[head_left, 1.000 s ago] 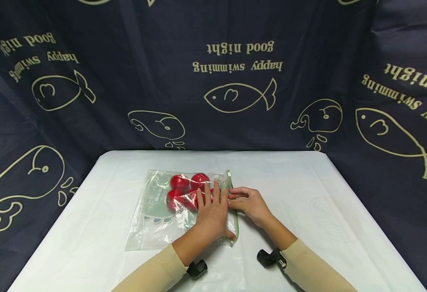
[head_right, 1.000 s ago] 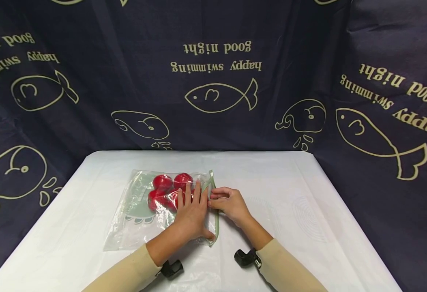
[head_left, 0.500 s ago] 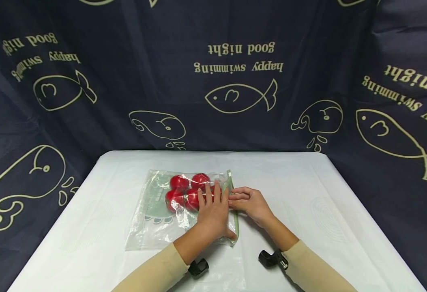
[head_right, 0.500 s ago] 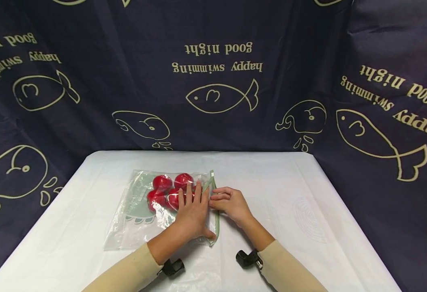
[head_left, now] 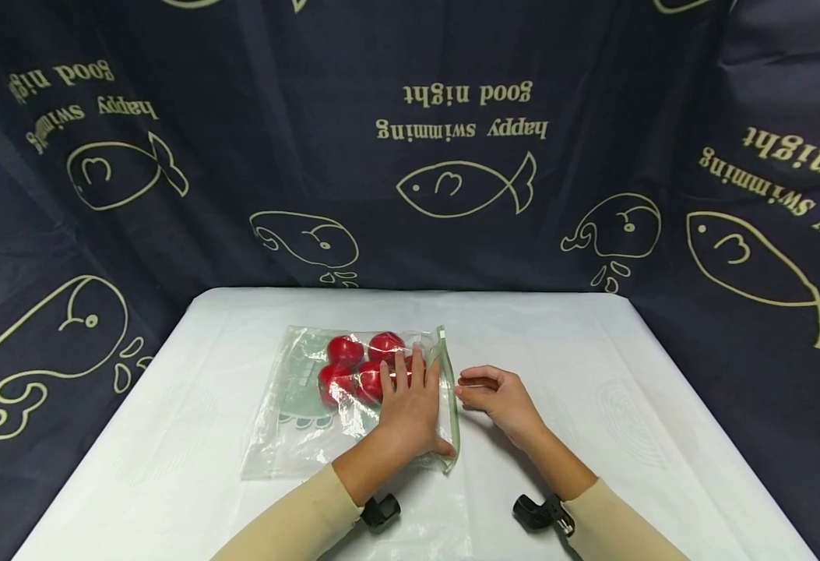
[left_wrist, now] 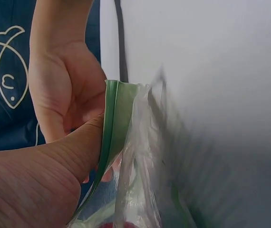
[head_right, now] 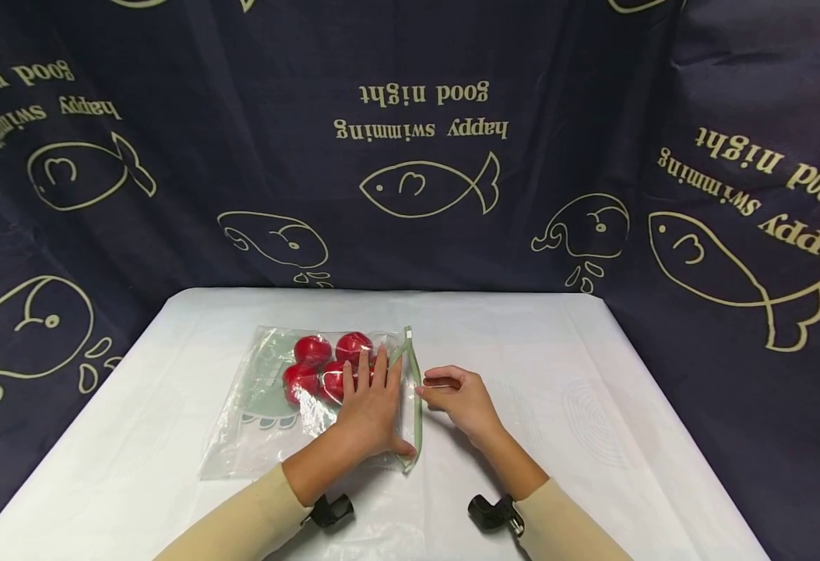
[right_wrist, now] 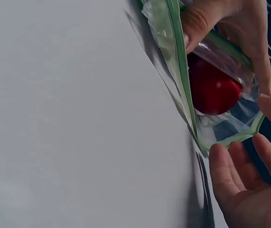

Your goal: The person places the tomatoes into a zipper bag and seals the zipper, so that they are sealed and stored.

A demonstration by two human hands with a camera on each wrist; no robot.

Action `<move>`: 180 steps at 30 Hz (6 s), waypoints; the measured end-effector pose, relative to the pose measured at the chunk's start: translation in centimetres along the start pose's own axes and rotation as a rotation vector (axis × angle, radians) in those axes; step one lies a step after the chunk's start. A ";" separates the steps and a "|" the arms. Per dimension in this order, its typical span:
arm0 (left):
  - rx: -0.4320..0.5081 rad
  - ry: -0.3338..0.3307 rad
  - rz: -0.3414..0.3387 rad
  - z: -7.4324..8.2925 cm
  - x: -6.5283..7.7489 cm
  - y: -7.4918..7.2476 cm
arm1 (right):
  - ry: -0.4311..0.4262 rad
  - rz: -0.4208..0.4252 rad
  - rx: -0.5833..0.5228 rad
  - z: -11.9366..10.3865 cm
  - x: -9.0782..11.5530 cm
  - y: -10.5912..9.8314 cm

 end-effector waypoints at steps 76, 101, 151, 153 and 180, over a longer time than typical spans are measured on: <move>0.440 0.283 -0.107 -4.0 -12.4 -2.3 | 0.240 -0.193 -0.127 0.3 8.3 0.7; 0.543 0.140 -0.372 -5.4 -16.1 -0.1 | 0.217 -0.181 -0.060 0.6 7.7 0.4; 1.054 -0.067 -0.222 -9.9 -13.5 -2.0 | 0.112 -0.113 0.056 -3.3 0.5 -8.4; 1.065 -0.072 -0.205 -10.1 -13.3 -2.2 | 0.107 -0.100 0.060 -3.6 0.0 -8.6; 1.093 -0.216 0.078 -13.6 -11.0 -2.7 | 0.187 -0.016 -0.197 -6.3 -8.2 -6.5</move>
Point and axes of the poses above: each hand's wrist, its own x-axis away from the middle knuckle, its own y-axis out of the palm, z = x × y, the point moved 4 cm from there along -x, towards the middle knuckle, and after that the axes turned 15 degrees about z, right-handed, at the moved point
